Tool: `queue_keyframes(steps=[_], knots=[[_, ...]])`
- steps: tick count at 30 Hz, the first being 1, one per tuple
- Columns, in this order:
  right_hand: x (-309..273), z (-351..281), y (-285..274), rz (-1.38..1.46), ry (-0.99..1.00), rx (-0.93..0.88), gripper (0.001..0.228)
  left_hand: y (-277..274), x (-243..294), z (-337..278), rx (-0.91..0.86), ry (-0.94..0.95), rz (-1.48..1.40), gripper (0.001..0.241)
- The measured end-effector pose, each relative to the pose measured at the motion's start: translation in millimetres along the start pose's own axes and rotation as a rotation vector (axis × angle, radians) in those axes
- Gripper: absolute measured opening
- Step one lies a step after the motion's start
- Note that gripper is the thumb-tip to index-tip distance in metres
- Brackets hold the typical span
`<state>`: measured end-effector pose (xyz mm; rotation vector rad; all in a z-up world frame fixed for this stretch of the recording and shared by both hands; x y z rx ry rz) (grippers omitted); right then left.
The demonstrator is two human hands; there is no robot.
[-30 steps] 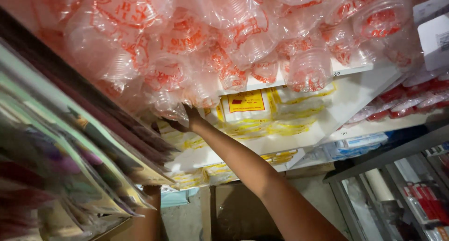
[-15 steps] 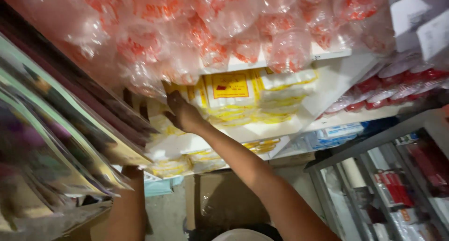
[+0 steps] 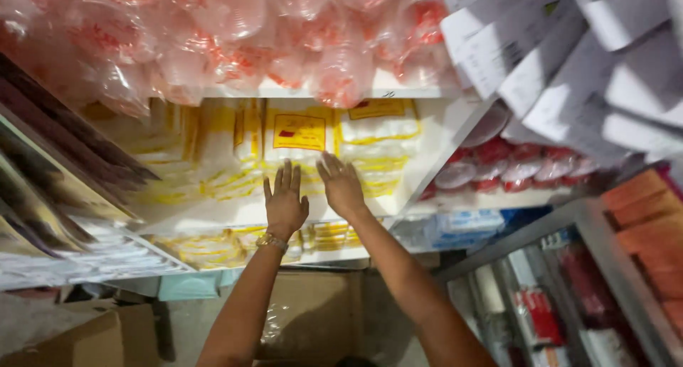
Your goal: The person is organizing and stocking shelves in a store with party supplies, specifically metallic balloons.
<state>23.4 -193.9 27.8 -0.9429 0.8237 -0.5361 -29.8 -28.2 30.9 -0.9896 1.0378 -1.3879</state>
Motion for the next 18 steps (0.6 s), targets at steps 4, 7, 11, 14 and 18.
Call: queue_keyframes(steps=[4, 7, 11, 14, 18], knots=[[5, -1, -1, -0.024, -0.027, -0.032, 0.059, 4, 21, 3, -0.158, -0.129, 0.038, 0.083], [7, -2, 4, -0.034, -0.028, -0.031, 0.06, 9, 27, 0, -0.337, -0.205, 0.043, 0.078], [17, 18, 3, -0.003, -0.001, -0.09, 0.053, 5, 28, 23, -0.03, -0.196, 0.135, 0.07], [13, 21, 8, -0.004, 0.01, -0.125, 0.047, 7, 24, 35, 0.115, -0.157, 0.194, 0.076], [0, 21, 9, -0.054, 0.026, -0.073, 0.048, -3, 17, 52, 0.039, -0.11, 0.109, 0.071]])
Point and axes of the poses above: each hand's wrist, its own z-axis towards the middle knuckle, its own y-axis out of the palm, x = y × z, the point moved 1 cm from there along z, towards the middle knuckle, and after that the axes turned 15 degrees about z, right-handed, at the moved point
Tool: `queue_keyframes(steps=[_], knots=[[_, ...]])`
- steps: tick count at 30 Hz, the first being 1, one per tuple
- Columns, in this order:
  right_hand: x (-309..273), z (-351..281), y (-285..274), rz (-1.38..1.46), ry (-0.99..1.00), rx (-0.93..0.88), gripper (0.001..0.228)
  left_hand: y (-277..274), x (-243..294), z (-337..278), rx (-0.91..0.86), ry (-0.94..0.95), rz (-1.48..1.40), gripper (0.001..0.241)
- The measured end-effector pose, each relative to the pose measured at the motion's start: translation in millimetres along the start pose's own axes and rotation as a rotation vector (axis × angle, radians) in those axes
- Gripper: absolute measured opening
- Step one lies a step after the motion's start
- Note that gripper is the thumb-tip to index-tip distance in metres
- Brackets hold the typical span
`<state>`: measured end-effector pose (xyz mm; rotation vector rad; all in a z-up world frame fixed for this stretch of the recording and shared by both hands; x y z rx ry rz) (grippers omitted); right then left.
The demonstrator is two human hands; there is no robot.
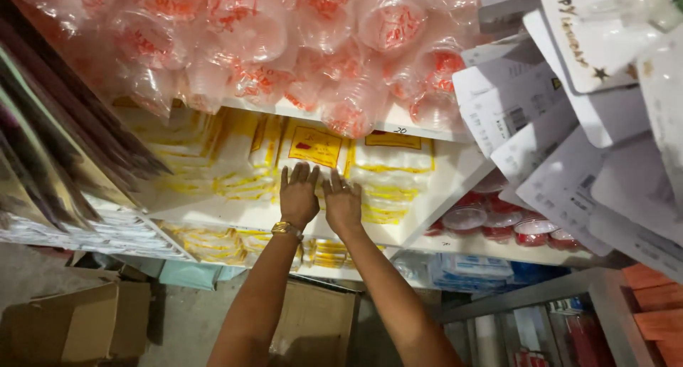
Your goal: The person is organizing and stocking shelves in a store with party supplies, specifically metallic balloons.
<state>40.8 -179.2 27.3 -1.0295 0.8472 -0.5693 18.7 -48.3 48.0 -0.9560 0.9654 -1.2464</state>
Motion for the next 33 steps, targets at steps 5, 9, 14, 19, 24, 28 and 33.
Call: queue_keyframes(steps=[5, 9, 14, 19, 24, 28, 33], knots=[[-1, -7, -1, -0.006, 0.004, 0.067, 0.052, -2, 1, 4, -0.037, 0.034, 0.001, 0.064], [-1, -10, -2, 0.015, 0.008, 0.078, 0.054, 1, 0, 3, -0.01, 0.069, 0.035, 0.063], [-6, -8, -31, 0.18, 0.032, 0.057, 0.048, 2, 2, 0, -0.04, 0.091, 0.052, 0.063], [32, -5, -79, 0.541, 0.009, 0.371, 0.025, 32, -3, -1, 0.017, 0.099, 0.136, 0.062], [89, -5, -149, -0.054, 0.034, 0.493, 0.067, 30, -2, -1, 0.042, 0.123, 0.114, 0.063], [85, -9, -135, -0.097, 0.016, 0.515, 0.078, 1, -8, -7, 0.028, 0.126, 0.203, 0.065], [65, -19, -134, 0.006, 0.133, 0.523, 0.072, -48, -3, 11, -0.108, 0.016, -0.158, 0.073]])
Point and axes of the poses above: each hand's wrist, its own z-axis towards the middle knuckle, its own y-axis out of the palm, x = y × z, the point moved 1 cm from there along z, towards the middle knuckle, and after that the axes turned 15 degrees about z, right-handed, at the moved point
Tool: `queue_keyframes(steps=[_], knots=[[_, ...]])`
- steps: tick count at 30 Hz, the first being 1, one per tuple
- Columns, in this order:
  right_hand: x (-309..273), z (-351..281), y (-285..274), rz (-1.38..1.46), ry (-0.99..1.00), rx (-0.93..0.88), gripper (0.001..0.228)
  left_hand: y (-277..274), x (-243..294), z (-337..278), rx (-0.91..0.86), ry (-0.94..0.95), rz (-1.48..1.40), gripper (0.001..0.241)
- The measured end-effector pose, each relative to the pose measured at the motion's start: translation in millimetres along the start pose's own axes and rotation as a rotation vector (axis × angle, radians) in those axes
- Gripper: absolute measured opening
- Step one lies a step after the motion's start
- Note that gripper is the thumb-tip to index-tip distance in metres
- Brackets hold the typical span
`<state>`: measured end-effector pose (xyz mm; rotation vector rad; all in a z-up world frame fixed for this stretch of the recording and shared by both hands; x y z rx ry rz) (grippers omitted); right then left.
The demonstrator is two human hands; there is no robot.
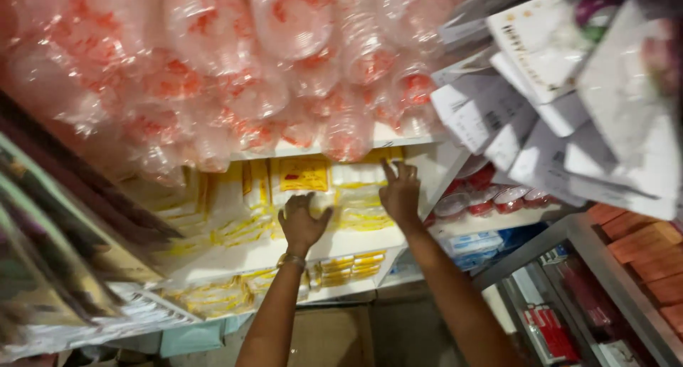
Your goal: The person is organizing and stocking shelves in a store with party supplies, specifically metallic balloons.
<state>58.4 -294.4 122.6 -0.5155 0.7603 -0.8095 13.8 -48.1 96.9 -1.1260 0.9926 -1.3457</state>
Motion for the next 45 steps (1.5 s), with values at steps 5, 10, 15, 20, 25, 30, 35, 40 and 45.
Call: queue_keyframes(steps=[5, 10, 15, 20, 25, 30, 35, 40, 45], knots=[[14, -36, -1, 0.117, -0.05, -0.028, 0.062, 60, 33, 22, 0.035, -0.304, -0.826, 0.045], [22, -23, -18, 0.208, -0.131, -0.069, 0.055, 116, 62, 49, -0.215, -0.747, -1.403, 0.037], [9, -7, -15, 0.37, -0.126, 0.043, 0.039, 143, 34, 58, 0.125, -0.589, -1.558, 0.015], [-29, -1, 29, 0.457, -0.199, 0.004, 0.015, 68, -5, 35, 0.218, -0.525, -1.421, 0.01], [-22, 1, 42, 0.57, -0.206, -0.089, 0.009, 75, -21, 28, 0.16, -0.58, -1.314, 0.015], [10, -12, 42, 0.663, -0.192, -0.159, 0.012, 196, -3, 39, -0.279, -0.772, -1.611, 0.062], [-7, -2, 41, 0.674, -0.195, -0.225, 0.012, 120, 24, 42, 0.164, -1.0, -1.679, 0.044], [-32, -3, 80, 0.61, -0.184, -0.25, 0.013, 99, -8, 35, 0.305, -1.099, -1.627, 0.037], [-62, -13, 105, 0.32, -0.2, -0.207, 0.013, 89, -41, 29, 0.321, -0.946, -1.403, 0.063]])
Point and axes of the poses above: each hand's wrist, its own z-axis towards the middle knuckle, its own y-axis out of the palm, x = y × z, the point moved 1 cm from there along z, towards the middle knuckle, and after that the axes turned 15 degrees about z, right-handed, at the moved point
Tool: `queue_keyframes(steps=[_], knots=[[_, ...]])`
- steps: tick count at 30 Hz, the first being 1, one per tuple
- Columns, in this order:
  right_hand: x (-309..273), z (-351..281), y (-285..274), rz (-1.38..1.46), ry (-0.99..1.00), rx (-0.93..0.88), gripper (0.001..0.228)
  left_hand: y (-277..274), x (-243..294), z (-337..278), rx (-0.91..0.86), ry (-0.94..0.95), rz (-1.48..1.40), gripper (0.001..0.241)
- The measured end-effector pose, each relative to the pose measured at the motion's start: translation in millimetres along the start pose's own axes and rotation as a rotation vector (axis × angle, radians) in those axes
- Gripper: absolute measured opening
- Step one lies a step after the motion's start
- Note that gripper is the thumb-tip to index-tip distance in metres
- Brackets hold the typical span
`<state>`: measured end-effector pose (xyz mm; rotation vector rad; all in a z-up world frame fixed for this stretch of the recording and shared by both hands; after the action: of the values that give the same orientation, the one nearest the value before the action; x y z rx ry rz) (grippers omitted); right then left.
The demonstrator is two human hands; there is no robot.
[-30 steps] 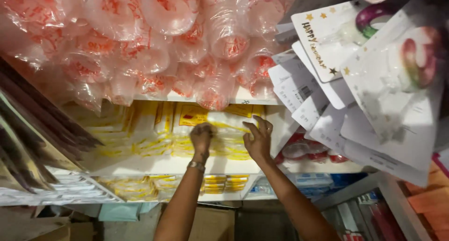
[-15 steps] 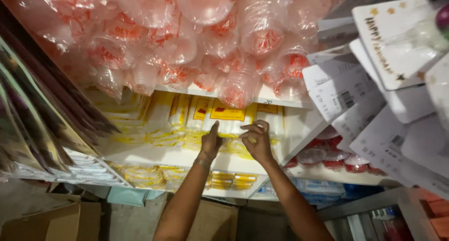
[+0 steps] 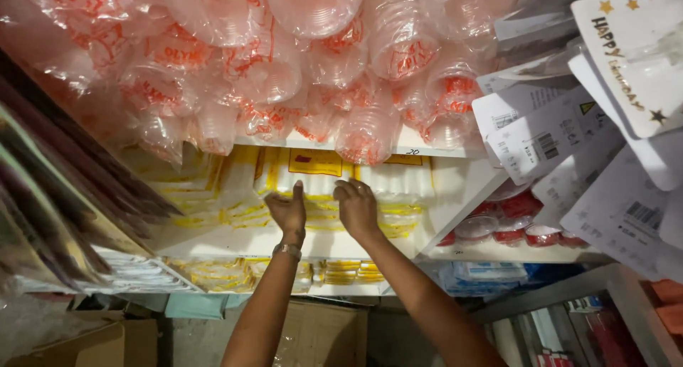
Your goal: The person is organizing and stocking shelves in a store with party supplies, specifically metallic balloons.
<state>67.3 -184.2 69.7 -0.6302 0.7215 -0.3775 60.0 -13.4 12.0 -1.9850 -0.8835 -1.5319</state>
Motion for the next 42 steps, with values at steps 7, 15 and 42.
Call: queue_keyframes(steps=[7, 15, 42], knots=[[-7, -2, 6, -0.141, -0.016, 0.06, 0.022, -24, 67, -45, 0.427, 0.931, 0.663, 0.077], [6, -4, -30, -0.065, 0.05, -0.15, 0.048, -9, 63, -22, -0.018, 1.134, 1.249, 0.041], [62, -36, -97, -0.349, 0.43, 0.087, 0.032, 75, 68, -81, -0.469, 1.134, 1.211, 0.082]])
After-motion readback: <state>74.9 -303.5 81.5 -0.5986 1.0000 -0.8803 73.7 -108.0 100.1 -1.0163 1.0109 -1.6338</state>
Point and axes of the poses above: each hand's wrist, its own z-axis towards the middle knuckle, its own y-axis out of the palm, x = y × z, the point moved 1 cm from there along z, towards the middle knuckle, and after that the axes turned 15 degrees about z, right-handed, at the moved point
